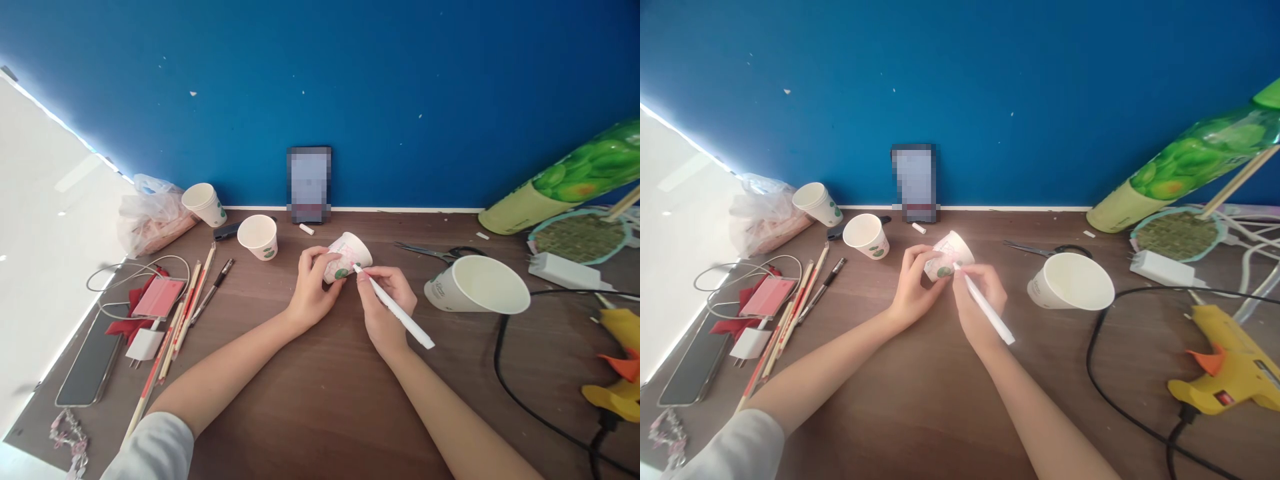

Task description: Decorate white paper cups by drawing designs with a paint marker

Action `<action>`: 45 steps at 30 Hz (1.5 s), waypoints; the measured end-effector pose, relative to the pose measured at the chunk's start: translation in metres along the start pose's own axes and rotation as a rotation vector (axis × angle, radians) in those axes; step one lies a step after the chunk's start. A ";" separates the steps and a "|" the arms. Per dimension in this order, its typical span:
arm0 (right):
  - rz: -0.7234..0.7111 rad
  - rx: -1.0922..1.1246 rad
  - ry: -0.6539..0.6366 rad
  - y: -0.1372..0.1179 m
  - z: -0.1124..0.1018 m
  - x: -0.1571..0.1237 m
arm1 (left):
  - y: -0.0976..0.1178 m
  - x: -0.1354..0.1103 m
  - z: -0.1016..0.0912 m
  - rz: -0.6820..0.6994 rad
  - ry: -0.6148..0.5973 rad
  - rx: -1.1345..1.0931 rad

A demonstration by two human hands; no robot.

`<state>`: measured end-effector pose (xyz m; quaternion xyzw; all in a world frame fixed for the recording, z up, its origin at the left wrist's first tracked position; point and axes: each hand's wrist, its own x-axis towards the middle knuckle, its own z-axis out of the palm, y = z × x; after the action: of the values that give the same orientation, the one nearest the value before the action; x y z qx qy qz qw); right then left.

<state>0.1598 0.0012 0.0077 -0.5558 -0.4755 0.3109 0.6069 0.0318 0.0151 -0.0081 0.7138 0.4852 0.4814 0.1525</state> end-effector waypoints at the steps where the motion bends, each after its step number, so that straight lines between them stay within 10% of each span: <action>1: -0.004 0.003 0.002 0.000 0.000 0.000 | 0.000 0.000 0.000 0.000 0.001 0.000; 45: -0.026 -0.041 -0.016 0.001 -0.002 0.000 | -0.001 0.000 0.001 0.006 -0.007 -0.016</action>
<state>0.1621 0.0008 0.0068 -0.5595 -0.4939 0.2974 0.5955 0.0324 0.0154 -0.0093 0.7159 0.4786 0.4831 0.1583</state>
